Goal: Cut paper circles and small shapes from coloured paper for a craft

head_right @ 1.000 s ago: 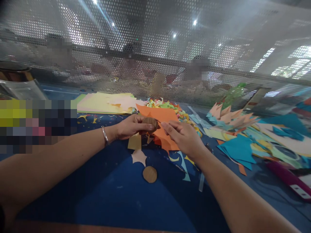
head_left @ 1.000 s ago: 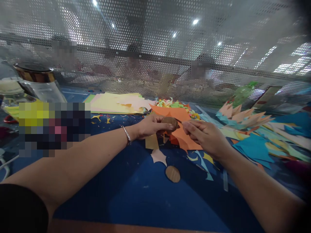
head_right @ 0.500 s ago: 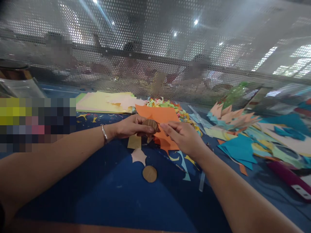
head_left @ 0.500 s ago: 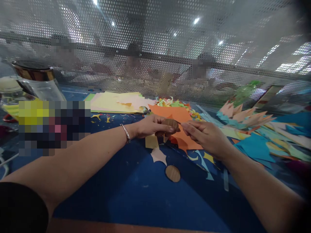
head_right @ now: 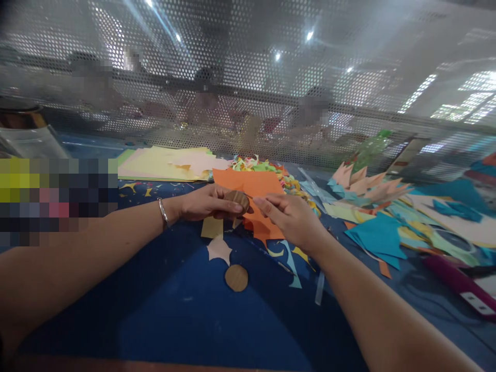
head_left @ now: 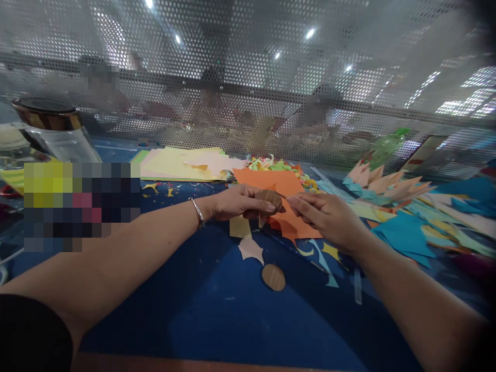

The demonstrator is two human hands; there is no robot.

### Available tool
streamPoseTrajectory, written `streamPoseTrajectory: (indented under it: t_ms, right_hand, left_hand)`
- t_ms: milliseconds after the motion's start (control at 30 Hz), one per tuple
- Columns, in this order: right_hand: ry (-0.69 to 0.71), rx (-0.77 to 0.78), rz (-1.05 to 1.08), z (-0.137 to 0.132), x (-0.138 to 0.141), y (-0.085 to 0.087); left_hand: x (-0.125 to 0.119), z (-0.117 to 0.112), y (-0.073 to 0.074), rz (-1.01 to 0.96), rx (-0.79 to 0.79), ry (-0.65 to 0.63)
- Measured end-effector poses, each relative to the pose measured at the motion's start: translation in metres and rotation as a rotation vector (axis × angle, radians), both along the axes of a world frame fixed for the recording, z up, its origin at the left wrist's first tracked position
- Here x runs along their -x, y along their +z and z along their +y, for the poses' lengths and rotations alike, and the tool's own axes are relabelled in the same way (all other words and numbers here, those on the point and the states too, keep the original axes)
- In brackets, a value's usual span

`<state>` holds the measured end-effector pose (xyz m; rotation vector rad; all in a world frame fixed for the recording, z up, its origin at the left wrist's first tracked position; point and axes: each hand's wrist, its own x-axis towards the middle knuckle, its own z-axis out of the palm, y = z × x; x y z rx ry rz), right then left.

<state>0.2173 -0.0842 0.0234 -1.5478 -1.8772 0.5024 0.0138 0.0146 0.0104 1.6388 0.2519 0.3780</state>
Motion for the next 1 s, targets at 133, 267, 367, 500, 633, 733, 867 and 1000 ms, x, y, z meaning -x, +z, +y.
streamPoseTrajectory:
  t_ms: [133, 267, 367, 500, 633, 733, 867, 1000]
  right_hand:
    - [0.004, -0.032, -0.043, -0.0027, 0.0027, 0.0033]
    - [0.015, -0.048, -0.071, -0.0035, 0.0043, 0.0053]
    - [0.019, -0.039, -0.060, -0.0026, 0.0039, 0.0044]
    - [0.025, -0.027, -0.046, -0.0019, 0.0035, 0.0032]
    - [0.031, -0.033, -0.051, -0.0022, 0.0043, 0.0047]
    - [0.036, -0.043, -0.081, -0.0023, 0.0043, 0.0052]
    - [0.040, -0.057, -0.156, -0.0018, 0.0034, 0.0048]
    - [0.046, -0.054, -0.195, -0.0022, 0.0029, 0.0054]
  left_hand:
    - [0.0005, 0.0017, -0.0007, 0.026, -0.003, -0.045]
    - [0.0016, 0.0021, -0.0014, 0.050, -0.006, -0.044]
    - [0.0023, 0.0029, -0.0026, 0.043, -0.007, -0.062]
    - [0.0023, 0.0039, -0.0030, 0.041, -0.010, -0.093]
    - [0.0022, 0.0036, -0.0016, 0.070, 0.000, -0.083]
    - [0.0030, 0.0037, -0.0009, 0.087, -0.010, -0.099]
    - [0.0042, 0.0042, 0.0000, 0.109, -0.024, -0.130]
    - [0.0043, 0.0053, 0.0009, 0.130, -0.023, -0.138]
